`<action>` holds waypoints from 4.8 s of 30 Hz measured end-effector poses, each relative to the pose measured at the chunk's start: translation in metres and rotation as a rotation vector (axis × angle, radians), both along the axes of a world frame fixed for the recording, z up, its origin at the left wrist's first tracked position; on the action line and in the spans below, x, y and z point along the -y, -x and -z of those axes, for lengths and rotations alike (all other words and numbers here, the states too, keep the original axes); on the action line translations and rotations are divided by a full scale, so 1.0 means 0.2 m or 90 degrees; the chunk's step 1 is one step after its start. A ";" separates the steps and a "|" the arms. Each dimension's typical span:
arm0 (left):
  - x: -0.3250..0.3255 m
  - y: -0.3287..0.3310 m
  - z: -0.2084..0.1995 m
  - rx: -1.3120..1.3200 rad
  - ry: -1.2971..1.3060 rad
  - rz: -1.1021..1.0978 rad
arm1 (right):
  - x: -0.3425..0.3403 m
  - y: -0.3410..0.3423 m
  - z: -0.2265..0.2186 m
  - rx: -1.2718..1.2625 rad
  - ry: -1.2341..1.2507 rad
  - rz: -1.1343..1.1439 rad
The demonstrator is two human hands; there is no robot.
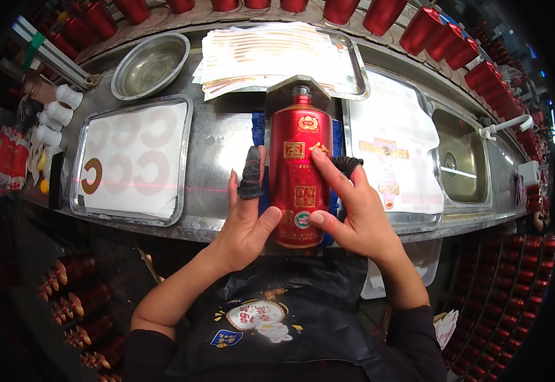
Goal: The person applies gold circular labels to the bottom of red cylindrical containers. They pick up each container, place a label on the base, smooth it down, and then place the container back on the tray. The process is repeated for multiple containers.
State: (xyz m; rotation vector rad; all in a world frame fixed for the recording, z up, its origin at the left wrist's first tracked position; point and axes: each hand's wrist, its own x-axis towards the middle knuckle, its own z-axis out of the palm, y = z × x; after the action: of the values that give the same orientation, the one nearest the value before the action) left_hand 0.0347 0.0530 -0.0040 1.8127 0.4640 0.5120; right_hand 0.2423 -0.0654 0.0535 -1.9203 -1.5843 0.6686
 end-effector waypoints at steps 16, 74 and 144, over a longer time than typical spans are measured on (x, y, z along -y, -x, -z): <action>-0.01 -0.03 -0.10 -0.001 -0.273 0.002 | 0.05 0.00 0.00 -0.003 -0.029 -0.001; -0.10 0.00 0.01 0.061 -0.218 0.075 | 0.07 -0.06 0.15 -0.092 -0.077 -0.043; -0.02 0.11 -0.01 0.125 0.068 0.105 | 0.11 0.12 0.14 0.152 -0.554 -0.157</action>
State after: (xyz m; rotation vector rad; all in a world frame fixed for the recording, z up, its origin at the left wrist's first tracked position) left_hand 0.0118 0.0578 -0.0018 1.6621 0.2014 0.5331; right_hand 0.2176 -0.0868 0.0247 -1.1879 -1.8499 -0.1831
